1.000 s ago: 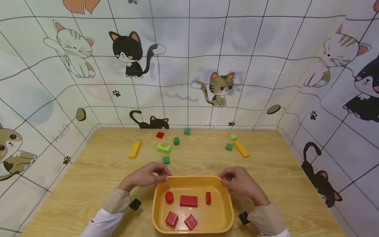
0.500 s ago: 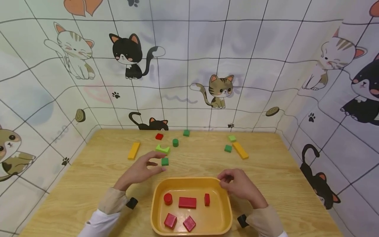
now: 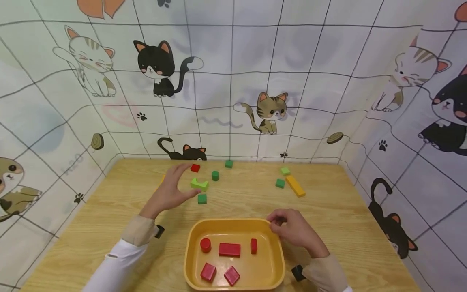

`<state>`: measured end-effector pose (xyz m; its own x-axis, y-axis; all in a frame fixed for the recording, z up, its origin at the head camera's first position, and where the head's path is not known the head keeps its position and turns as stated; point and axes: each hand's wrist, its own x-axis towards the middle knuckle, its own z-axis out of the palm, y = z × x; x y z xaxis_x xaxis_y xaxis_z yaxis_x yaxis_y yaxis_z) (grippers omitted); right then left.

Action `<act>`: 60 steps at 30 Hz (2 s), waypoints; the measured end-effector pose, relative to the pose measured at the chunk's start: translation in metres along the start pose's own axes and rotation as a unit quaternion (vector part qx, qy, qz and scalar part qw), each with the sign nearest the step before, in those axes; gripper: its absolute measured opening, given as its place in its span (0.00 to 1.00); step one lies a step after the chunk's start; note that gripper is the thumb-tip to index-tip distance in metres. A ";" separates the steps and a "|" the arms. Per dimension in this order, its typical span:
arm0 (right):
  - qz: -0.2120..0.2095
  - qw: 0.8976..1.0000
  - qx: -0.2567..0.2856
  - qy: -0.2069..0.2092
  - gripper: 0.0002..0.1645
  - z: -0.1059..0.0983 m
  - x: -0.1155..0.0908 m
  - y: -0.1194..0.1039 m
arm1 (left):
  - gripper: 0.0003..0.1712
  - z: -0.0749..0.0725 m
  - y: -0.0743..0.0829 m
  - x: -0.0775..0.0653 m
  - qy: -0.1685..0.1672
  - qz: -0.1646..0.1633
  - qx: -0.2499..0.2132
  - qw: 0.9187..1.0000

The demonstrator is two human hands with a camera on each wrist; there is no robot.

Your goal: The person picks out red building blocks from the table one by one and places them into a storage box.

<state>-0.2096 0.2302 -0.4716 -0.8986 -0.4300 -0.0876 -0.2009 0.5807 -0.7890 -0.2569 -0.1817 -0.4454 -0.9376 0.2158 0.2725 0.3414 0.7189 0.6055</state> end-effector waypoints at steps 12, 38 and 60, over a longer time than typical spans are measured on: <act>-0.014 1.000 0.010 -0.001 0.09 0.000 0.000 -0.001 | 0.54 0.000 -0.034 0.048 -0.010 0.022 0.078 0.997; 0.001 1.000 0.005 0.007 0.08 0.002 -0.001 -0.001 | 0.46 0.025 -0.076 0.127 -0.148 -0.076 0.155 0.974; -0.009 1.000 -0.016 0.013 0.06 0.002 -0.001 -0.002 | 0.16 0.047 -0.093 0.137 -0.157 -0.012 0.203 0.967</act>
<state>-0.2077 0.2282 -0.4709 -0.9049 -0.4218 -0.0573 -0.2289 0.5957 -0.7699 -0.4199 -0.1879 -0.5002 -0.9401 0.3405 -0.0163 0.3260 0.9120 0.2490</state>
